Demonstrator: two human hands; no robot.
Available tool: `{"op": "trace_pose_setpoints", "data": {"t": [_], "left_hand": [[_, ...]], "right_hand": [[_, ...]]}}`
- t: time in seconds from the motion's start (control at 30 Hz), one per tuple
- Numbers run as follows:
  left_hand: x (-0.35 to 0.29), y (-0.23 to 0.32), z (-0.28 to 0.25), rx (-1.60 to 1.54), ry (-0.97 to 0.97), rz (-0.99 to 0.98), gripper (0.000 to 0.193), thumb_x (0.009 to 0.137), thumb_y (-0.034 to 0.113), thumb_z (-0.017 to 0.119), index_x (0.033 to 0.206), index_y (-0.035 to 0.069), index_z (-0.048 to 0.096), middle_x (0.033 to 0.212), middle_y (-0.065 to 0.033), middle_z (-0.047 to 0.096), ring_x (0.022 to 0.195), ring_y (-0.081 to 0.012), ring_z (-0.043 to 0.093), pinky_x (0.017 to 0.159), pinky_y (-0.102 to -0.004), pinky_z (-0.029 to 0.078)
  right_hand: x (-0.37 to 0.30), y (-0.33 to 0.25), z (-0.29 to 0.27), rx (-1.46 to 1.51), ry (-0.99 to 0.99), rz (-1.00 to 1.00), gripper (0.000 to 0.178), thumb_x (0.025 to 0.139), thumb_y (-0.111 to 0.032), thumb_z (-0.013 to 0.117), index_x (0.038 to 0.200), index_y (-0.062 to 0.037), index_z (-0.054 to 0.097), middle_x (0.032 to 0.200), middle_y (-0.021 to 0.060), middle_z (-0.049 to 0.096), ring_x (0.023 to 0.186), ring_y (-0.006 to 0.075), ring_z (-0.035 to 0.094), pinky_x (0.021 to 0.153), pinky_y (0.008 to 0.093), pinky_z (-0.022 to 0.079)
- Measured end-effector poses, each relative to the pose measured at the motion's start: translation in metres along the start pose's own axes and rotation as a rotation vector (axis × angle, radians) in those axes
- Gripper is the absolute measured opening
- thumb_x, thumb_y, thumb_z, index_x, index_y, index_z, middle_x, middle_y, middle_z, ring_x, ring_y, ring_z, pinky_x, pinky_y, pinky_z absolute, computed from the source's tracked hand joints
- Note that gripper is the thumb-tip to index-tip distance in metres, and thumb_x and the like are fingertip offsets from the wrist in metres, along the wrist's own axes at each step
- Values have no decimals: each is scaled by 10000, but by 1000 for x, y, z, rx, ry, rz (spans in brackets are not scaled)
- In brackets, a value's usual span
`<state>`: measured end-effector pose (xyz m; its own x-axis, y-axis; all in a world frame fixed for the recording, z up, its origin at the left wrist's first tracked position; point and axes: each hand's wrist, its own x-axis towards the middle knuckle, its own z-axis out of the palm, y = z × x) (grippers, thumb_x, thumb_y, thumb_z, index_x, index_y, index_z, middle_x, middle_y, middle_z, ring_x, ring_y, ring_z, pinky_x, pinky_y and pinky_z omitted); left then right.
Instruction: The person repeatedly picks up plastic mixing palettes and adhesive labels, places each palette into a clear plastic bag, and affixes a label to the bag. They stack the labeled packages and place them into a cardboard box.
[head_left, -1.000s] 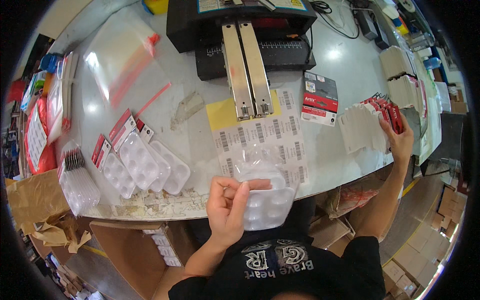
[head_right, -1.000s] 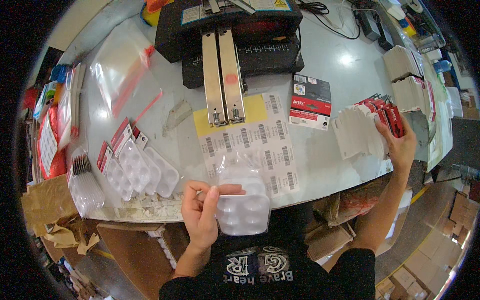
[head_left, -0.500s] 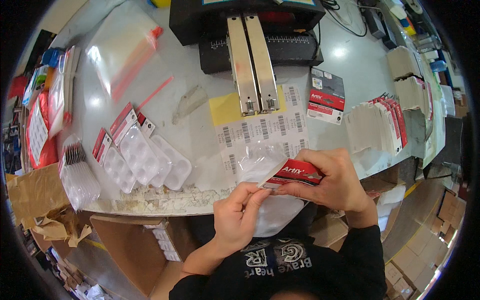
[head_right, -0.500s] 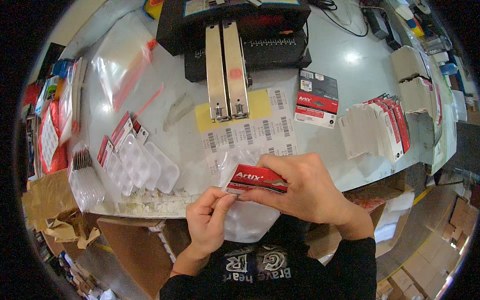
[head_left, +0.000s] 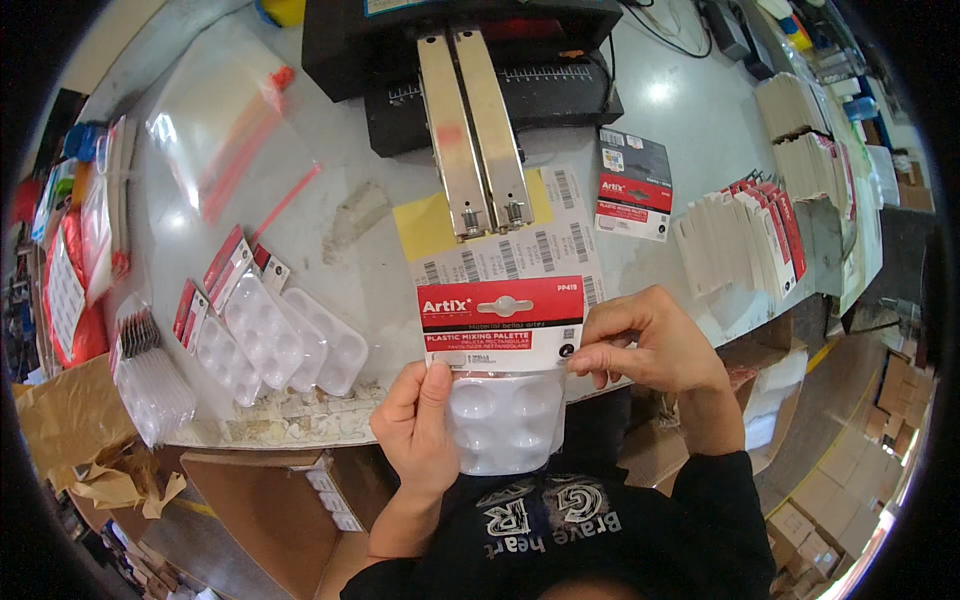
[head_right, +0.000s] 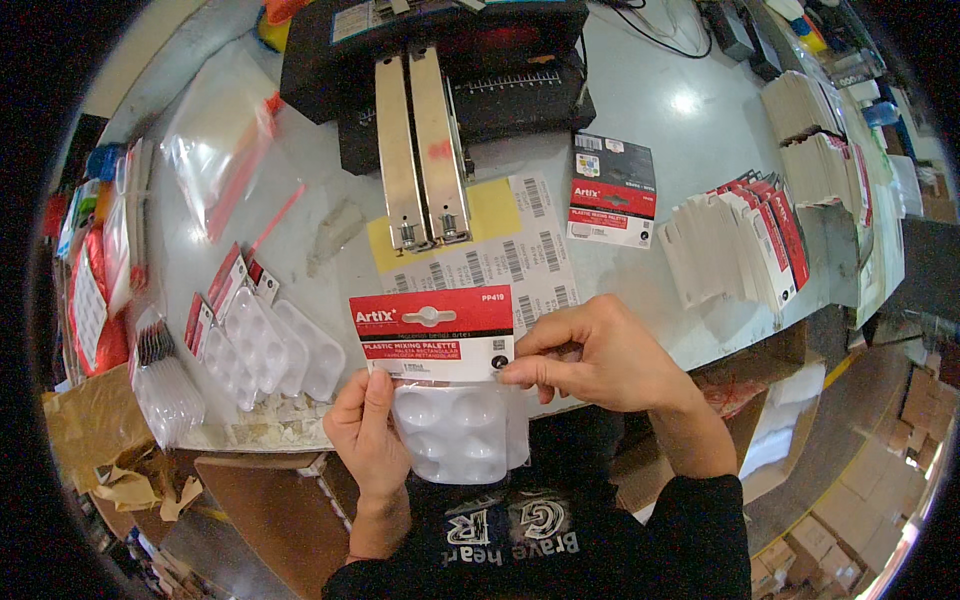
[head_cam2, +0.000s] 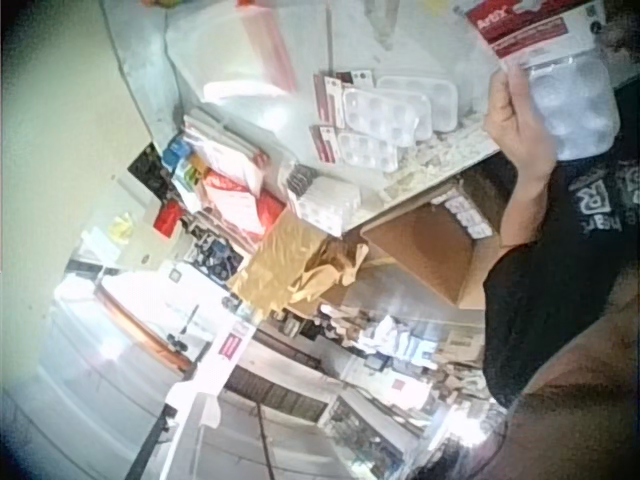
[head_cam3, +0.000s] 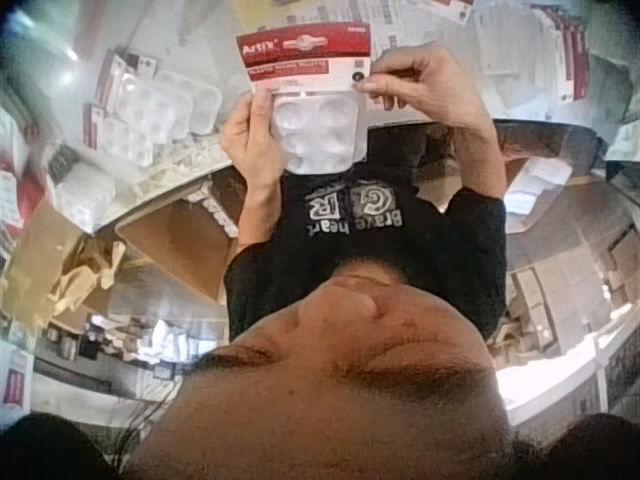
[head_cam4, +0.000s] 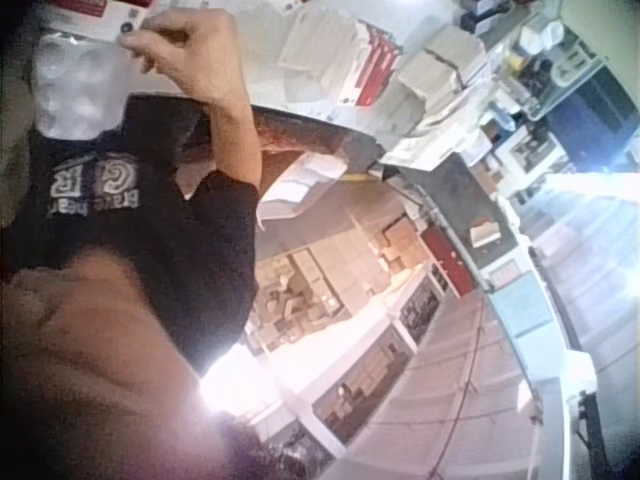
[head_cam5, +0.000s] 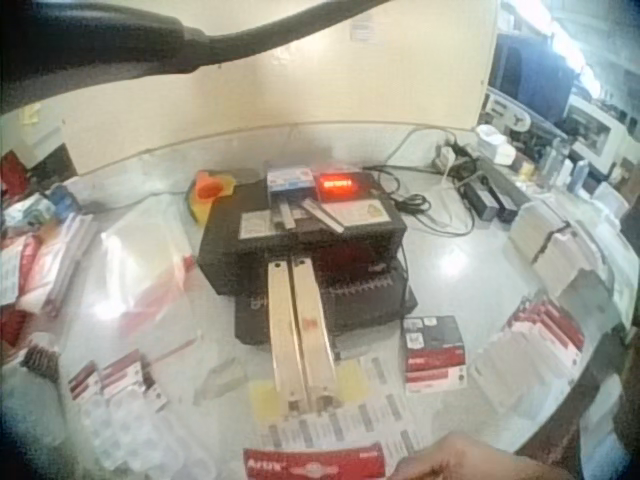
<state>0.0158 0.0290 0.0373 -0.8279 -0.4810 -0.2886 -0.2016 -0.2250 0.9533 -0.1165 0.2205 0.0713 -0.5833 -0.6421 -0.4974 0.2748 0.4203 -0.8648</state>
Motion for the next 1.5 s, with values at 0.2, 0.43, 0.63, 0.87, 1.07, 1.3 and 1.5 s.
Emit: {"op": "trace_pose_setpoints", "data": {"t": [0.2, 0.43, 0.63, 0.87, 1.07, 1.3, 1.5], "left_hand": [[3, -8, 2, 61, 12, 41, 230, 959, 141, 517, 918, -58, 626, 782, 5, 613, 700, -42, 462, 631, -182, 381], [-3, 9, -3, 206, -21, -13, 236, 961, 149, 493, 833, -33, 570, 696, 29, 510, 664, -36, 393, 575, -199, 339], [55, -12, 10, 152, -28, -57, 290, 973, 219, 446, 821, -13, 532, 681, 5, 498, 637, -67, 396, 583, -230, 352], [97, -43, 7, 138, -45, -59, 321, 979, 240, 436, 840, -26, 552, 713, -5, 541, 669, -64, 422, 624, -225, 370], [91, -43, 0, 352, -20, 46, 348, 984, 259, 414, 847, -23, 568, 707, -35, 560, 687, -114, 482, 656, -258, 400], [90, 16, -105, 1122, 541, 486, 179, 895, 137, 519, 1013, 31, 601, 966, -111, 589, 838, -254, 563, 728, -341, 441], [27, -14, -26, 717, -115, 255, 248, 742, 114, 736, 918, 42, 578, 915, -87, 537, 781, -217, 532, 680, -308, 442]], "right_hand": [[-2, 14, 3, 216, 8, 48, 109, 836, -67, 663, 815, 39, 667, 703, 61, 645, 567, 95, 591, 514, 215, 478], [-10, 16, 13, 373, -78, 64, 111, 873, -71, 616, 814, 23, 612, 688, 31, 617, 579, 67, 573, 502, 202, 455], [46, 33, 14, 491, 144, 56, 173, 875, -122, 601, 771, 17, 593, 633, 23, 563, 505, 81, 500, 468, 223, 405], [81, 57, 10, 636, 256, -111, 128, 871, -116, 606, 831, 3, 630, 667, 35, 595, 551, 89, 549, 510, 224, 446], [65, 47, 5, -10, 415, -219, 136, 843, -89, 616, 898, 34, 633, 703, 49, 632, 552, 122, 584, 502, 258, 464], [-57, 37, -120, -1054, 1568, -331, 347, 1003, -221, 315, 967, 5, 576, 842, 142, 610, 831, 287, 607, 788, 367, 465], [-79, 90, -178, -676, 1054, 30, 653, 874, -333, 623, 1355, 44, 393, 1244, 200, 549, 1103, 230, 556, 933, 308, 419]]}}
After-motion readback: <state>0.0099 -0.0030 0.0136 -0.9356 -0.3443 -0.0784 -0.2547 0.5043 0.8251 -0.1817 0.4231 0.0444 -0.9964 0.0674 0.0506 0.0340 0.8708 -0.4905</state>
